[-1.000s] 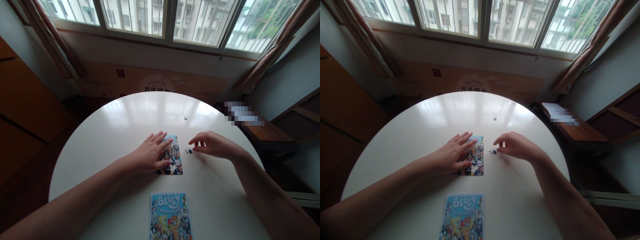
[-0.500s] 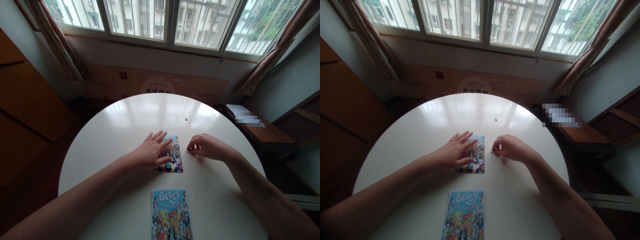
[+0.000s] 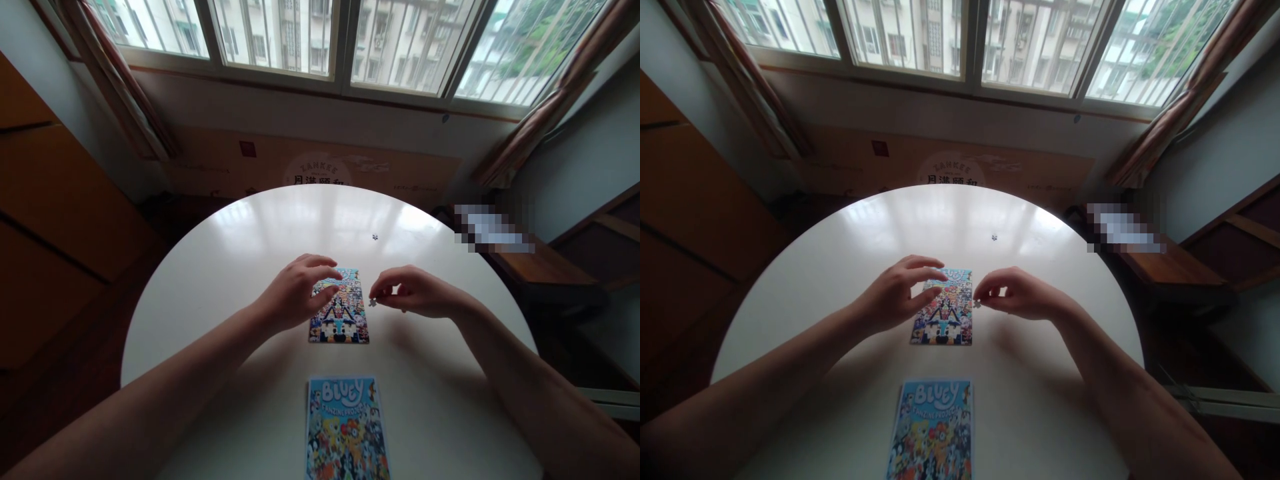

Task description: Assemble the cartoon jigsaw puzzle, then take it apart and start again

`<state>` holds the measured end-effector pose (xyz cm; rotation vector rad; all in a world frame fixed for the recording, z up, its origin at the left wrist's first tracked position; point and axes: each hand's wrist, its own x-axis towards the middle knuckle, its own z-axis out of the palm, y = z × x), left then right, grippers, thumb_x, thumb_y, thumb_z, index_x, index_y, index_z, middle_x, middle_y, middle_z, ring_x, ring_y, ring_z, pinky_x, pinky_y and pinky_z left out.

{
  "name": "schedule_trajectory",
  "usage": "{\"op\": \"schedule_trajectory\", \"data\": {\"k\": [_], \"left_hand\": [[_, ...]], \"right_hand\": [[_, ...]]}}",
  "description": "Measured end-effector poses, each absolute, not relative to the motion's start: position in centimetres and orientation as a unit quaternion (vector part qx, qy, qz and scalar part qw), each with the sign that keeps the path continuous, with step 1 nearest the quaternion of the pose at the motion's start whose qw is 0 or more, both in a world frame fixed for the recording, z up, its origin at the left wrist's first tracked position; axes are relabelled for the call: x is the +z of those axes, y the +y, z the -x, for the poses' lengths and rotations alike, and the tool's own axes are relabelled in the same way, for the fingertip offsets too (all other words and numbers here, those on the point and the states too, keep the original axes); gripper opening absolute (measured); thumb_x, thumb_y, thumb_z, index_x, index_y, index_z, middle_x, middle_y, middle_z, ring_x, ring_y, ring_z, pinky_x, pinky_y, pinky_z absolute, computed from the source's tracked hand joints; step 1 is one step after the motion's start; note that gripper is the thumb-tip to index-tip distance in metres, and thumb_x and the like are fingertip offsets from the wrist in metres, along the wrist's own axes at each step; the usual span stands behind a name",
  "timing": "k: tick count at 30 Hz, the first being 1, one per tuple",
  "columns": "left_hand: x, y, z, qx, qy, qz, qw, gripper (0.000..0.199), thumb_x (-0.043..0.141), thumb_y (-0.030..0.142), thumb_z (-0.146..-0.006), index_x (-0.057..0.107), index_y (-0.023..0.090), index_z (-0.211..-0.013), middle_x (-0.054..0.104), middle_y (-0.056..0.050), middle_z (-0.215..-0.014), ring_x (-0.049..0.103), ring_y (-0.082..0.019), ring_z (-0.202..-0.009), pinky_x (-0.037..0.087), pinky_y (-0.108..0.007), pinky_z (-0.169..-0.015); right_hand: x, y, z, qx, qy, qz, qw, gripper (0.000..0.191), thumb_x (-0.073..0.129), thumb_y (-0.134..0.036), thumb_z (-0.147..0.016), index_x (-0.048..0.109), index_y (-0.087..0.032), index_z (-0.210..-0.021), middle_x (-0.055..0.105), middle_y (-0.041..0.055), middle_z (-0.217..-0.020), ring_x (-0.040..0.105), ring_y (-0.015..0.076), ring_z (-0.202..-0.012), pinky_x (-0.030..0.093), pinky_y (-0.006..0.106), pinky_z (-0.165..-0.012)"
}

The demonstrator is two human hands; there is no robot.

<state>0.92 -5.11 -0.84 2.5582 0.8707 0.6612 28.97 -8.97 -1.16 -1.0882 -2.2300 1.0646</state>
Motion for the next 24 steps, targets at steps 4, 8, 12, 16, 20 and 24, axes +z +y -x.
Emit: {"op": "schedule_trajectory", "data": {"k": [4,8,12,16,20,24], "left_hand": [[0.1,-5.6,-1.2,0.232,0.322,-0.873,0.283,0.021,0.06,0.032,-0.092,0.076,0.018,-0.092,0.074,-0.008,-0.094,0.065,-0.017,-0.082,0.053,-0.034,-0.078],[0.0,-5.8,-1.4,0.2,0.317,-0.857,0.353,0.028,0.062,0.04,-0.091,0.077,0.018,-0.085,0.073,-0.006,-0.079,0.061,-0.015,-0.071,0.048,-0.029,-0.068],[-0.7,-5.7,-1.6,0.176,0.299,-0.847,0.402,0.025,0.066,0.039,-0.088,0.078,0.018,-0.085,0.073,-0.005,-0.074,0.061,-0.015,-0.069,0.047,-0.028,-0.068],[-0.9,-5.9,-1.8,0.158,0.292,-0.848,0.413,0.017,0.068,0.031,-0.084,0.079,0.018,-0.085,0.074,-0.004,-0.076,0.061,-0.014,-0.07,0.046,-0.027,-0.068],[-0.9,-6.0,-1.9,0.131,0.322,-0.839,0.419,0.018,0.067,0.032,-0.083,0.079,0.018,-0.085,0.074,-0.004,-0.076,0.062,-0.015,-0.069,0.045,-0.027,-0.066],[-0.9,-6.1,-1.9,0.107,0.343,-0.823,0.44,0.023,0.065,0.037,-0.085,0.078,0.018,-0.087,0.073,-0.004,-0.076,0.062,-0.016,-0.07,0.044,-0.027,-0.065]], "right_hand": [[-1.8,-9.7,-26.7,0.433,-0.752,0.388,0.311,0.02,0.069,-0.028,-0.088,0.073,-0.013,-0.101,0.068,0.0035,-0.081,0.061,0.0062,-0.064,0.049,0.012,-0.047],[-2.3,-10.3,-25.1,0.501,-0.691,0.405,0.329,0.02,0.077,-0.028,-0.082,0.072,-0.012,-0.091,0.065,0.0002,-0.068,0.06,0.006,-0.058,0.048,0.011,-0.045],[-2.5,-10.6,-24.6,0.566,-0.638,0.426,0.303,0.026,0.081,-0.033,-0.078,0.071,-0.012,-0.087,0.068,0.0019,-0.069,0.063,0.0071,-0.055,0.047,0.012,-0.043],[-2.6,-10.6,-24.5,0.592,-0.598,0.458,0.286,0.03,0.082,-0.038,-0.077,0.072,-0.012,-0.088,0.068,0.0027,-0.069,0.065,0.009,-0.054,0.044,0.012,-0.039],[-2.8,-10.4,-24.7,0.615,-0.577,0.468,0.262,0.033,0.079,-0.042,-0.08,0.072,-0.013,-0.096,0.068,0.0026,-0.069,0.067,0.0104,-0.056,0.042,0.011,-0.037],[-2.4,-10.3,-25.3,0.585,-0.615,0.466,0.252,0.033,0.071,-0.041,-0.088,0.071,-0.014,-0.107,0.073,0.0065,-0.082,0.069,0.0116,-0.061,0.041,0.012,-0.036]]}}
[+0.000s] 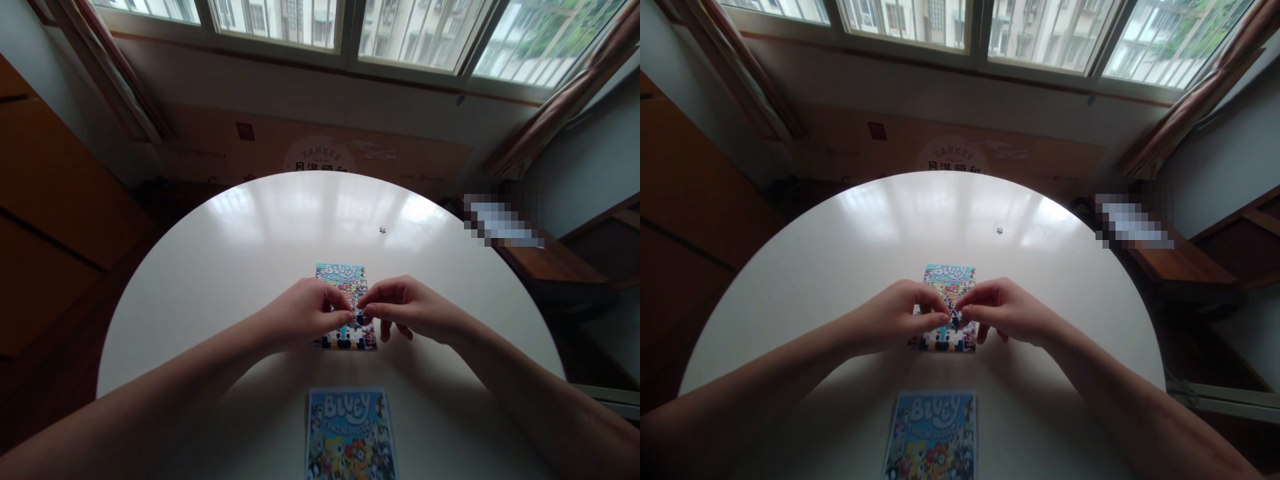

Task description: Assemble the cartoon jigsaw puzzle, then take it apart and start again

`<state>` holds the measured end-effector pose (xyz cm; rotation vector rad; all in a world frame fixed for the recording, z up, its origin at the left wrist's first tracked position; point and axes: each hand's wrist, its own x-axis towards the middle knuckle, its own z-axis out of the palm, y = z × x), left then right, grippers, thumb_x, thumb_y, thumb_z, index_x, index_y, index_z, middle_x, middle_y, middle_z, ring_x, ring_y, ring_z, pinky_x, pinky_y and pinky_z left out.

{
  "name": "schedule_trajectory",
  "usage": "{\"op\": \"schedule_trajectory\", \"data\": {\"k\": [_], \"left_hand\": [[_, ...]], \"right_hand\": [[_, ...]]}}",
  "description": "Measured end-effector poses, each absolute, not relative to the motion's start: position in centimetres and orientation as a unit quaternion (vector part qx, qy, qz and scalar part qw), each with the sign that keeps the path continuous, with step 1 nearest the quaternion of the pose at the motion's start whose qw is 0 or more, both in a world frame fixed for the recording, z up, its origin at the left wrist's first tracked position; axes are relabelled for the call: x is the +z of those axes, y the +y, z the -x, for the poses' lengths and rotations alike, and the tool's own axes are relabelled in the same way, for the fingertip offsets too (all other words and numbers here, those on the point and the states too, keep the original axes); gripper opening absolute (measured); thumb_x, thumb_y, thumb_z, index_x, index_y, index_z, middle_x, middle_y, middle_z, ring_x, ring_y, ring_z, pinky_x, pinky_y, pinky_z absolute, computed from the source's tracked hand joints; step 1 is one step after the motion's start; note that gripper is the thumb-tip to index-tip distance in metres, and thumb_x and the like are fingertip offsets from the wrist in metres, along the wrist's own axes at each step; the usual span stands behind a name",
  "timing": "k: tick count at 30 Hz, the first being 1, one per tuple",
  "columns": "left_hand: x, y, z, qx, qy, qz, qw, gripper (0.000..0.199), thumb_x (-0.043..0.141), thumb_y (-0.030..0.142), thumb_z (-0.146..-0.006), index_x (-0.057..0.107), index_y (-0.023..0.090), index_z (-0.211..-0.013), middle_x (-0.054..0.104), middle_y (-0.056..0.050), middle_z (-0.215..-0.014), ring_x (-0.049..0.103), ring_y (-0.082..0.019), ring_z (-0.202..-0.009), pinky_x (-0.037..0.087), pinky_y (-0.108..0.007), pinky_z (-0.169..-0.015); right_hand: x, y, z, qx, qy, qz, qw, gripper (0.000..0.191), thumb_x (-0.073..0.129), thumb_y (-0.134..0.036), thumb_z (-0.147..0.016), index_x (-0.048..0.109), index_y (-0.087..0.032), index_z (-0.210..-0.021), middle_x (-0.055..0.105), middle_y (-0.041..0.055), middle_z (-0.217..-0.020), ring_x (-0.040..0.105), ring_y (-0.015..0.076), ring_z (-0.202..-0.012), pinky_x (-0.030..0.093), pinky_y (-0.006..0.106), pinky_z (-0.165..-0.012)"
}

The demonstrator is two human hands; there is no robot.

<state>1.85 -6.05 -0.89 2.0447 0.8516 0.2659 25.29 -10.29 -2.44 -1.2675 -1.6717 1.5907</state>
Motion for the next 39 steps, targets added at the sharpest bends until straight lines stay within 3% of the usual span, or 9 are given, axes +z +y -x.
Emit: {"op": "schedule_trajectory", "data": {"k": [4,10,21,29,33,39], "left_hand": [[-0.6,-6.1,-1.9,0.096,0.362,-0.814,0.444,0.023,0.064,0.035,-0.084,0.078,0.017,-0.086,0.073,-0.003,-0.076,0.062,-0.016,-0.071,0.044,-0.027,-0.066],[-0.4,-6.3,-2.1,0.086,0.35,-0.809,0.465,0.024,0.063,0.036,-0.083,0.078,0.016,-0.086,0.07,-0.003,-0.072,0.059,-0.015,-0.067,0.042,-0.026,-0.061],[-0.9,-6.6,-2.3,0.072,0.336,-0.827,0.445,0.025,0.063,0.037,-0.086,0.079,0.018,-0.089,0.073,-0.003,-0.075,0.062,-0.015,-0.068,0.045,-0.026,-0.063],[-1.3,-5.1,-1.0,0.177,0.277,-0.907,0.263,0.022,0.069,0.023,-0.085,0.077,0.023,-0.106,0.072,-0.007,-0.116,0.065,-0.022,-0.105,0.05,-0.038,-0.093],[-2.0,-4.7,-0.8,0.162,0.194,-0.931,0.264,0.021,0.071,0.017,-0.083,0.077,0.025,-0.101,0.069,-0.007,-0.124,0.065,-0.022,-0.109,0.05,-0.038,-0.096],[-2.7,-4.2,-0.6,0.125,0.149,-0.946,0.261,0.023,0.073,0.014,-0.081,0.078,0.027,-0.099,0.071,-0.005,-0.121,0.066,-0.022,-0.106,0.05,-0.037,-0.097]], "right_hand": [[-1.6,-10.5,-25.7,0.395,-0.759,0.412,0.311,0.017,0.071,-0.029,-0.088,0.074,-0.016,-0.098,0.073,0.0059,-0.089,0.068,0.0088,-0.071,0.048,0.012,-0.048],[-1.4,-10.7,-25.5,0.247,-0.886,0.265,0.289,0.011,0.066,-0.02,-0.092,0.074,-0.017,-0.099,0.072,0.006,-0.101,0.069,0.0104,-0.089,0.058,0.022,-0.077],[-1.5,-10.9,-25.7,0.199,-0.909,0.268,0.251,0.015,0.061,-0.02,-0.095,0.076,-0.019,-0.097,0.074,0.0044,-0.096,0.071,0.0104,-0.081,0.057,0.022,-0.074],[-2.2,-10.4,-26.2,0.249,-0.901,0.293,0.203,0.012,0.064,-0.021,-0.091,0.075,-0.019,-0.095,0.074,0.0032,-0.095,0.068,0.0084,-0.073,0.055,0.021,-0.069],[-2.4,-10.3,-26.2,0.253,-0.901,0.291,0.197,0.013,0.064,-0.021,-0.091,0.075,-0.019,-0.096,0.074,0.0032,-0.095,0.067,0.0082,-0.074,0.054,0.021,-0.069],[-2.7,-10.2,-26.2,0.236,-0.908,0.299,0.176,0.012,0.066,-0.024,-0.09,0.076,-0.02,-0.096,0.074,0.0031,-0.094,0.067,0.0103,-0.076,0.053,0.023,-0.07]]}}
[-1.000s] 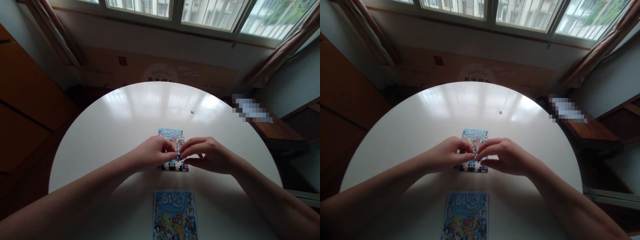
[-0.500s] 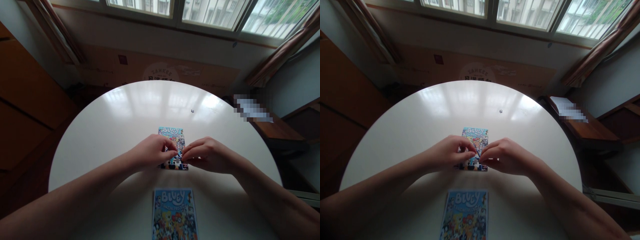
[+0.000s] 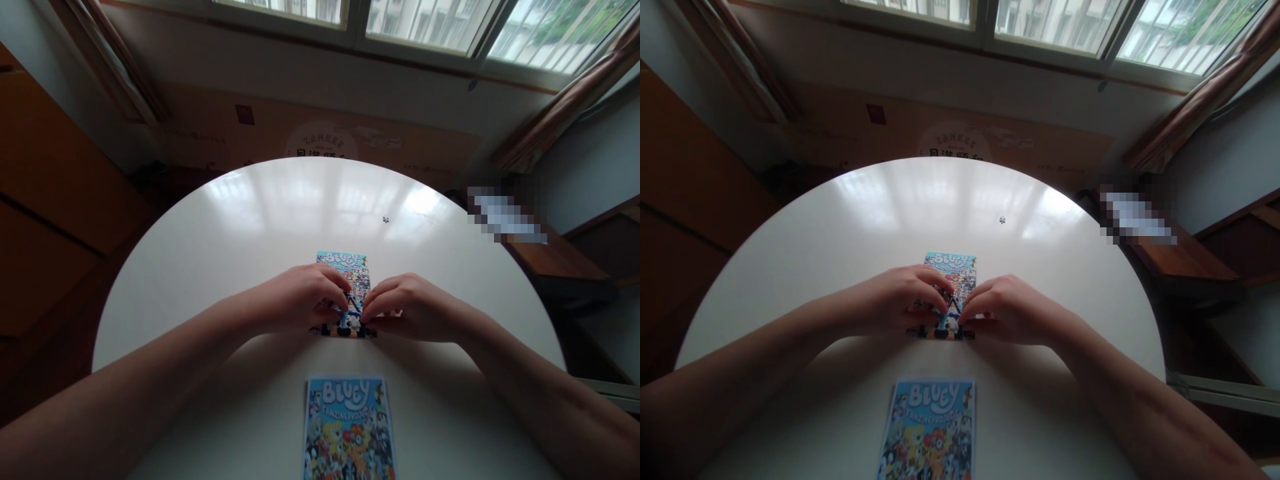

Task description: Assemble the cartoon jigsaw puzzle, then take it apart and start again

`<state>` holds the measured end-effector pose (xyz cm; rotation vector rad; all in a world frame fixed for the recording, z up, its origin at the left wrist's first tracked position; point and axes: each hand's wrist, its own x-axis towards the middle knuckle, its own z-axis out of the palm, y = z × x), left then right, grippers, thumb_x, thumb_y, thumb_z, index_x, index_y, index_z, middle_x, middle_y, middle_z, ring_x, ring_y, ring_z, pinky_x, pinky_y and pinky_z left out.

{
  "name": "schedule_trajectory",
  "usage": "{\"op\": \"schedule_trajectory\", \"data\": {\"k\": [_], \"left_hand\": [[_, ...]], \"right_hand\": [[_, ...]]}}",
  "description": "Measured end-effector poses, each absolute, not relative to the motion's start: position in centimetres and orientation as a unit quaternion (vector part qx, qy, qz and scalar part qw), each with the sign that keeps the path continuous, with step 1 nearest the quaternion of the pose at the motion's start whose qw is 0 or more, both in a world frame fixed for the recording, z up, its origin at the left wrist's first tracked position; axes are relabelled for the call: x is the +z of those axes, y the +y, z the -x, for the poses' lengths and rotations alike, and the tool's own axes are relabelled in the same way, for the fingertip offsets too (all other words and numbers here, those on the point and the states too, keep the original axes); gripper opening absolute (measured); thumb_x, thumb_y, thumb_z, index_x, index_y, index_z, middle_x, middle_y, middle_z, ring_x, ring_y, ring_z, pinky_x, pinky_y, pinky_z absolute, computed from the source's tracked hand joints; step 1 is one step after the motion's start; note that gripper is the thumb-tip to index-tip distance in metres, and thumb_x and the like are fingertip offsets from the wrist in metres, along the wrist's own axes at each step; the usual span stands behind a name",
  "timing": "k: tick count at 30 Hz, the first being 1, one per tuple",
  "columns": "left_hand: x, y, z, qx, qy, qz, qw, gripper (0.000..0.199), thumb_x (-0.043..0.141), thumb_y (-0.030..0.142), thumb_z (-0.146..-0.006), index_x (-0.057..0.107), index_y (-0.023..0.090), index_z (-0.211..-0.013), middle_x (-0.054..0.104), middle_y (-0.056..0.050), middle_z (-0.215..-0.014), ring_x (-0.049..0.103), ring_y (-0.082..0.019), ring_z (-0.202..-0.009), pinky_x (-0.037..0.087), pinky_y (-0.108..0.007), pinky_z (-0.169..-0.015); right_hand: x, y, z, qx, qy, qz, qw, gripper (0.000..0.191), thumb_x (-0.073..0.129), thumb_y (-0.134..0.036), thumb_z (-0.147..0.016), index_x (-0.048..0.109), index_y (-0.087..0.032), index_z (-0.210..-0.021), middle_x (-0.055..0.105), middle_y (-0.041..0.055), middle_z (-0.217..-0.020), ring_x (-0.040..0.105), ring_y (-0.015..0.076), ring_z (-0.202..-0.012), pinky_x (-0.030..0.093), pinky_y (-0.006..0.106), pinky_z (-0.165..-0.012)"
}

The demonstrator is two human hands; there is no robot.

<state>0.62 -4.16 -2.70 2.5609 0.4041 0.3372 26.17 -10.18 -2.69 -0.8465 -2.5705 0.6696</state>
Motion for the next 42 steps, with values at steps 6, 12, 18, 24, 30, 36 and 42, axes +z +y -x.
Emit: {"op": "schedule_trajectory", "data": {"k": [6,12,18,24,30,36,42], "left_hand": [[-2.9,-3.9,-0.6,0.122,0.151,-0.945,0.264,0.02,0.072,0.016,-0.082,0.078,0.026,-0.097,0.071,-0.005,-0.119,0.066,-0.021,-0.106,0.049,-0.036,-0.097],[-2.6,-4.1,-0.7,0.122,0.149,-0.944,0.269,0.019,0.072,0.015,-0.081,0.078,0.025,-0.096,0.071,-0.004,-0.118,0.066,-0.021,-0.105,0.049,-0.035,-0.095],[-2.5,-4.1,-0.7,0.118,0.145,-0.944,0.272,0.018,0.071,0.016,-0.083,0.078,0.025,-0.097,0.071,-0.005,-0.118,0.066,-0.021,-0.105,0.05,-0.034,-0.095],[-2.8,-4.0,-0.6,0.118,0.147,-0.945,0.267,0.021,0.071,0.015,-0.082,0.079,0.026,-0.098,0.071,-0.004,-0.119,0.065,-0.021,-0.105,0.049,-0.035,-0.097],[-2.3,-4.3,-0.7,0.109,0.154,-0.95,0.25,0.031,0.071,0.011,-0.082,0.079,0.032,-0.103,0.069,-0.003,-0.124,0.063,-0.022,-0.109,0.048,-0.036,-0.098],[-1.7,-4.5,-0.9,0.088,0.131,-0.961,0.225,0.032,0.069,0.011,-0.085,0.079,0.035,-0.104,0.068,-0.001,-0.125,0.06,-0.022,-0.113,0.047,-0.036,-0.098],[-1.5,-4.6,-0.8,0.093,0.132,-0.963,0.214,0.035,0.069,0.01,-0.083,0.079,0.036,-0.103,0.069,-0.001,-0.124,0.061,-0.022,-0.112,0.047,-0.035,-0.098]], "right_hand": [[-2.6,-10.2,-26.1,0.22,-0.912,0.294,0.182,0.012,0.065,-0.024,-0.09,0.076,-0.021,-0.096,0.074,0.0025,-0.095,0.068,0.0111,-0.08,0.054,0.025,-0.075],[-2.7,-10.2,-25.9,0.221,-0.911,0.293,0.189,0.011,0.066,-0.022,-0.09,0.076,-0.02,-0.095,0.073,0.0028,-0.094,0.067,0.0106,-0.078,0.053,0.023,-0.074],[-2.7,-10.4,-25.9,0.198,-0.918,0.292,0.182,0.013,0.063,-0.023,-0.091,0.075,-0.021,-0.096,0.073,0.0025,-0.095,0.067,0.0105,-0.079,0.052,0.024,-0.074],[-2.3,-10.6,-25.7,0.161,-0.929,0.295,0.158,0.013,0.062,-0.02,-0.091,0.074,-0.022,-0.098,0.073,0.001,-0.096,0.066,0.0114,-0.082,0.05,0.026,-0.076],[-1.8,-10.9,-25.5,0.134,-0.937,0.287,0.144,0.016,0.058,-0.023,-0.095,0.073,-0.022,-0.099,0.073,0.0022,-0.096,0.064,0.0138,-0.085,0.049,0.028,-0.077],[-1.7,-10.9,-25.3,0.136,-0.936,0.293,0.139,0.015,0.059,-0.024,-0.096,0.073,-0.023,-0.1,0.073,0.0009,-0.099,0.064,0.0128,-0.087,0.048,0.027,-0.077],[-1.5,-10.9,-25.7,0.156,-0.933,0.294,0.135,0.017,0.06,-0.024,-0.094,0.075,-0.023,-0.101,0.073,0.0028,-0.099,0.065,0.0125,-0.085,0.049,0.027,-0.076]]}}
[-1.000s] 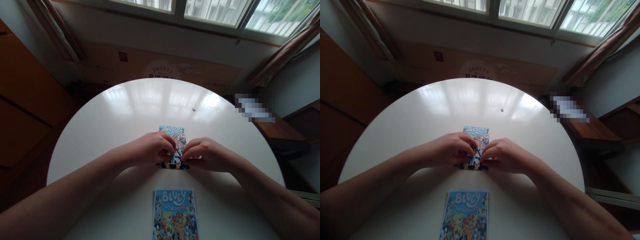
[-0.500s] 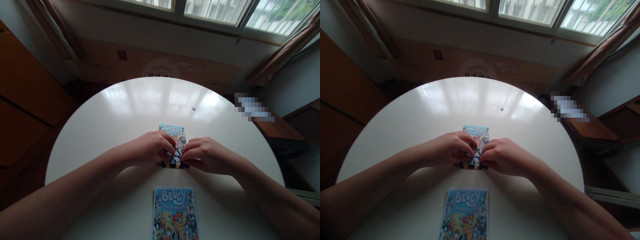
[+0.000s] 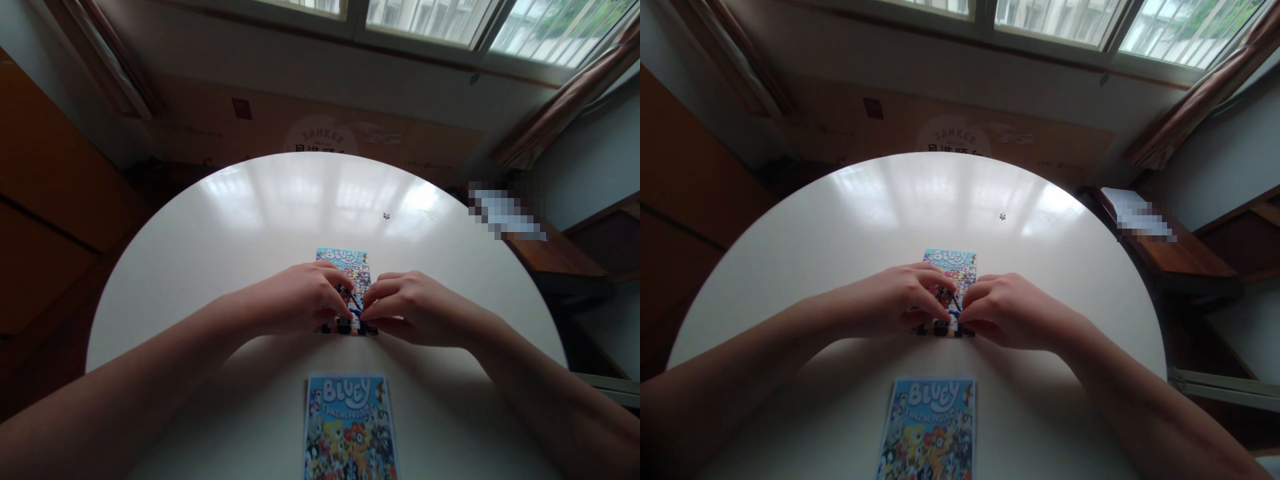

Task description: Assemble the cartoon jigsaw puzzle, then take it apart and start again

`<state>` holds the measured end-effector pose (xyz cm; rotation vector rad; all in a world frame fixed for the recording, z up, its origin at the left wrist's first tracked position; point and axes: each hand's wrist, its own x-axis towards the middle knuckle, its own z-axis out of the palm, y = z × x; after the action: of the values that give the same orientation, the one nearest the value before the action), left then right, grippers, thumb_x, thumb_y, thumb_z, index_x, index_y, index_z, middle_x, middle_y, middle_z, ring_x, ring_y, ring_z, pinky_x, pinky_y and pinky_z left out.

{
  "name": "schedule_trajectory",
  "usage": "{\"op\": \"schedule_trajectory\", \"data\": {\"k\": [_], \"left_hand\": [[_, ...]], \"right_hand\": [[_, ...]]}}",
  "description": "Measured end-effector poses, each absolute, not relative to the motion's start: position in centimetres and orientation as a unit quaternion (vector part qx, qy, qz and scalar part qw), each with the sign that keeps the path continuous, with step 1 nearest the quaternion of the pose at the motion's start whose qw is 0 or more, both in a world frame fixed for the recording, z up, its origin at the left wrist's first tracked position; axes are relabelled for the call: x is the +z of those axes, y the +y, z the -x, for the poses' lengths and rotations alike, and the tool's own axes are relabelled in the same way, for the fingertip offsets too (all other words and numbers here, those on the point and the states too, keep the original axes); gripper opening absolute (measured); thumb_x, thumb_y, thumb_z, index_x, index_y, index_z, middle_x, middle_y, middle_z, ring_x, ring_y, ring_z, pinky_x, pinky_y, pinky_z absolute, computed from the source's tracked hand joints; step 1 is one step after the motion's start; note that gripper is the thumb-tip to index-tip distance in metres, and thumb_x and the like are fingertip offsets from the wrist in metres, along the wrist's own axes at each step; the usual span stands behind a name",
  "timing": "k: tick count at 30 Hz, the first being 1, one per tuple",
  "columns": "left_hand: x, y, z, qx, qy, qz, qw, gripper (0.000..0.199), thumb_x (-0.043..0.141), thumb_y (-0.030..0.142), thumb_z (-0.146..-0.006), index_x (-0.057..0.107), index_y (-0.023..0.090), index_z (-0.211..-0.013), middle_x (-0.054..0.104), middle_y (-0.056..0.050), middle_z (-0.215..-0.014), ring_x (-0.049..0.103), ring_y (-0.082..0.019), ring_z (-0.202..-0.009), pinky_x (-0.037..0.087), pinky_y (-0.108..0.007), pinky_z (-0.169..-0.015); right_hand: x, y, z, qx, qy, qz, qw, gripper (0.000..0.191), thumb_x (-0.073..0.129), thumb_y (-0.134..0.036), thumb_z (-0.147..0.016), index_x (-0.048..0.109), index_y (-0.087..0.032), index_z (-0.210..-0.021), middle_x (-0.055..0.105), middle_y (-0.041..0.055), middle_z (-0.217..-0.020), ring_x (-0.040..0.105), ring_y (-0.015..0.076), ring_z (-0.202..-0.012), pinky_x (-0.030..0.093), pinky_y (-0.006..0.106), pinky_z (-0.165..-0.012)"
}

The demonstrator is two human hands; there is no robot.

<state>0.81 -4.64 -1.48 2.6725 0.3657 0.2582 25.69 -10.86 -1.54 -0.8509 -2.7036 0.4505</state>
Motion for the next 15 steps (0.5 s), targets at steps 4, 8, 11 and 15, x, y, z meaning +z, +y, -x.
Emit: {"op": "schedule_trajectory", "data": {"k": [4,8,11,15], "left_hand": [[-1.2,-5.0,-0.8,0.092,0.123,-0.969,0.193,0.035,0.067,0.008,-0.083,0.079,0.034,-0.104,0.069,-0.002,-0.123,0.062,-0.024,-0.112,0.048,-0.037,-0.097],[-0.9,-5.5,-1.0,0.075,0.129,-0.977,0.155,0.037,0.064,0.007,-0.083,0.078,0.034,-0.105,0.068,-0.003,-0.128,0.063,-0.025,-0.11,0.048,-0.039,-0.094],[-0.7,-5.8,-1.2,0.069,0.126,-0.982,0.126,0.035,0.063,0.008,-0.084,0.078,0.033,-0.104,0.068,-0.003,-0.128,0.063,-0.025,-0.109,0.048,-0.039,-0.093],[-0.5,-6.3,-1.7,0.06,0.124,-0.985,0.102,0.028,0.063,0.009,-0.082,0.078,0.028,-0.095,0.071,-0.003,-0.116,0.064,-0.024,-0.101,0.048,-0.037,-0.087]], "right_hand": [[-1.5,-10.7,-26.2,0.171,-0.927,0.296,0.153,0.019,0.058,-0.025,-0.095,0.075,-0.022,-0.102,0.072,0.0042,-0.098,0.066,0.0119,-0.084,0.05,0.025,-0.076],[-1.5,-10.8,-26.2,0.173,-0.928,0.3,0.141,0.019,0.058,-0.026,-0.094,0.076,-0.023,-0.101,0.071,0.0036,-0.095,0.064,0.0114,-0.08,0.046,0.024,-0.072],[-1.4,-11.1,-25.8,0.166,-0.928,0.311,0.118,0.018,0.058,-0.026,-0.094,0.075,-0.025,-0.099,0.07,0.0009,-0.088,0.061,0.0097,-0.074,0.04,0.024,-0.066],[-0.9,-11.6,-24.8,0.14,-0.924,0.342,0.094,0.016,0.058,-0.021,-0.092,0.072,-0.022,-0.084,0.068,-0.001,-0.08,0.056,0.0082,-0.067,0.032,0.025,-0.061]]}}
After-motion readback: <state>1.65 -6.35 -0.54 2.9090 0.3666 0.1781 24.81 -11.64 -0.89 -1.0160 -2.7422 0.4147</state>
